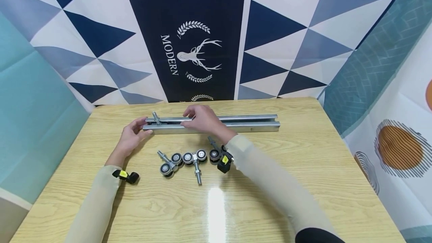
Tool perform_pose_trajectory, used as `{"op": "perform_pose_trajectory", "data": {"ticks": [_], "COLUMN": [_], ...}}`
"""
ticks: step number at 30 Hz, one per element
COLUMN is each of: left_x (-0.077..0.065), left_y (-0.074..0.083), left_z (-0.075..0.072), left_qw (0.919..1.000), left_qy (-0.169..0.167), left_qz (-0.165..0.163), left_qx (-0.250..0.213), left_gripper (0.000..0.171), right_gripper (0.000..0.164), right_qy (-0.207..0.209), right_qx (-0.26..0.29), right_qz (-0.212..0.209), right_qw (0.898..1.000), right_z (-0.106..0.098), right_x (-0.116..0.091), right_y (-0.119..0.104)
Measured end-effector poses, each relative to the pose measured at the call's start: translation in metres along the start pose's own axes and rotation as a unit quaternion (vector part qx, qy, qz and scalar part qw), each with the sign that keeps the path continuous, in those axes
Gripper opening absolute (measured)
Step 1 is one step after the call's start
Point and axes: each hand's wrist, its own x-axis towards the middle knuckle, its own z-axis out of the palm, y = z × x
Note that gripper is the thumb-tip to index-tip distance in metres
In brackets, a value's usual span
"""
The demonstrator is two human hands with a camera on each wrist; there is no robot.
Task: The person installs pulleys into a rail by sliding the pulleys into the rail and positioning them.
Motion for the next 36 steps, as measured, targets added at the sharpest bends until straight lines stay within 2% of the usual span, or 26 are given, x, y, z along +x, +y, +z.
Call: {"op": "perform_pose_trajectory", "data": {"ticks": [6, 14, 23, 30, 36], "left_x": [-0.001, -0.001, -0.001, 0.001, 0.000], "left_y": [0.000, 0.002, 0.003, 0.002, 0.000], "left_z": [0.001, 0.002, 0.002, 0.001, 0.001], "left_qw": [1.0000, 1.0000, 1.0000, 1.0000, 1.0000], "left_qy": [-0.004, -0.008, -0.005, -0.009, -0.006], "left_qz": [-0.005, -0.001, -0.008, -0.001, -0.002], "left_qx": [-0.001, 0.002, -0.001, -0.002, 0.001], "left_gripper": [0.066, 0.067, 0.064, 0.065, 0.065], "right_gripper": [0.035, 0.027, 0.019, 0.009, 0.011], "right_qy": [-0.011, -0.071, -0.128, -0.135, -0.150], "right_qx": [-0.017, -0.073, -0.121, -0.189, -0.219], "right_qz": [-0.002, -0.021, 0.013, 0.028, 0.053], "right_qw": [1.000, 0.995, 0.984, 0.972, 0.963], "right_z": [-0.008, -0.018, -0.018, -0.016, -0.012], "right_x": [-0.003, -0.010, -0.023, -0.031, -0.036], "right_y": [0.006, 0.002, -0.002, 0.008, 0.015]}}
